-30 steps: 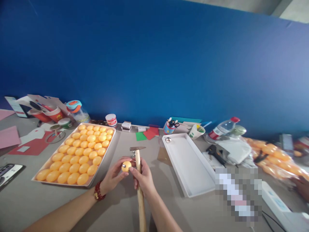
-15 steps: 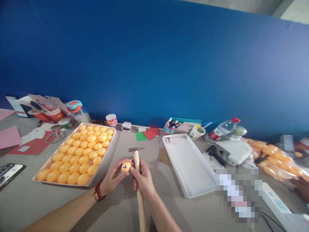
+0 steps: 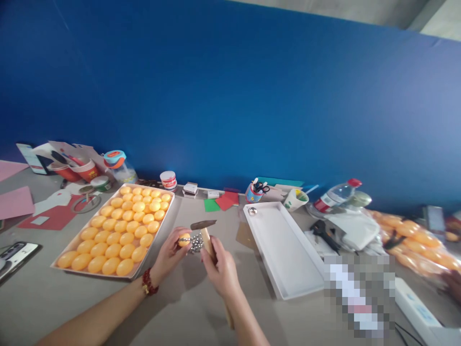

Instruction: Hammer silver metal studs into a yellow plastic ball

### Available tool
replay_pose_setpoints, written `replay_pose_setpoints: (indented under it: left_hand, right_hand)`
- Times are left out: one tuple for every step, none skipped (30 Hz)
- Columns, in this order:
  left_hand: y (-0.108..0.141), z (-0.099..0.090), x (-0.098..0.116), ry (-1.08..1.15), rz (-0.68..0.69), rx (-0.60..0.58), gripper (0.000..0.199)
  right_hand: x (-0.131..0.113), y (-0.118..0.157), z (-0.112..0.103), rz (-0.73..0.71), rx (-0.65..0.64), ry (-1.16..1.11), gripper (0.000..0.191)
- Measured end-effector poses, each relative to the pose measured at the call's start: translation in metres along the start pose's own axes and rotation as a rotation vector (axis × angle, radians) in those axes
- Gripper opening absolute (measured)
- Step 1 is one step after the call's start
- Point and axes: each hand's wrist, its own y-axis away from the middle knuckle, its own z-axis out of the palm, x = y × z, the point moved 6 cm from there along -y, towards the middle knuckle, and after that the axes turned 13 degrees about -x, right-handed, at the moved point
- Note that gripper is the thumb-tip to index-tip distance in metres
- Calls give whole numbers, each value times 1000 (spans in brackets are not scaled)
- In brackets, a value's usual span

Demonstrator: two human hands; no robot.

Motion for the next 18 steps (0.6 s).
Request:
replay_pose_setpoints:
  left_hand:
    - [0,1,-1,15,-22,-18,30]
    - [-1,2,-1,27,-44,-32,32]
    - [-1,2,-1,34,-61,-43,33]
    - [-1,2,0,34,-70,-51,34]
    - [-1,1,2,30,-69,-53,34]
    - [-1,0,4,27,-62,-49,35]
    - [-1,0,5,28,-56,-41,34]
    - [-1,-1,5,33,-51,-30,34]
    - [-1,-2,5,41,-50,-19,34]
    - [-1,-3,5,50,-48,-9,33]
    - [-1,-4,5,57,-48,-3,33]
    - [-1,-4,5,59,-47,2,32]
    - [-1,-4,5,56,-46,4,32]
    - [-1,-4,5,51,-43,3,31]
    - [-1,-5,6,47,-41,3,31]
    - [-1,-5,6,46,-40,0,30]
    - [-1,-5,7,49,-41,1,30]
    - [-1,-5,7,53,-42,1,30]
  right_hand:
    - [-3,1,0,-24,-3,111,23]
    - [-5,2,2,-46,-6,222,24]
    - [-7,3,5,-64,-10,325,26]
    - [-7,4,8,-75,-17,413,29]
    - [-7,4,12,-84,-31,483,31]
    - [-6,4,16,-92,-43,538,33]
    - [-5,4,19,-100,-50,581,34]
    - [-4,3,21,-107,-50,618,35]
    - [-3,3,23,-113,-48,648,36]
    - [-2,3,24,-116,-46,668,36]
    - [-1,3,25,-115,-45,679,36]
    - [-1,3,24,-111,-41,683,36]
    - [-1,3,24,-105,-35,681,37]
    - [-1,3,23,-99,-28,675,37]
    - [-1,4,22,-95,-23,671,38]
    - [-2,4,22,-94,-21,671,38]
    - [-2,4,22,-98,-25,676,38]
    - [-2,4,23,-102,-31,685,38]
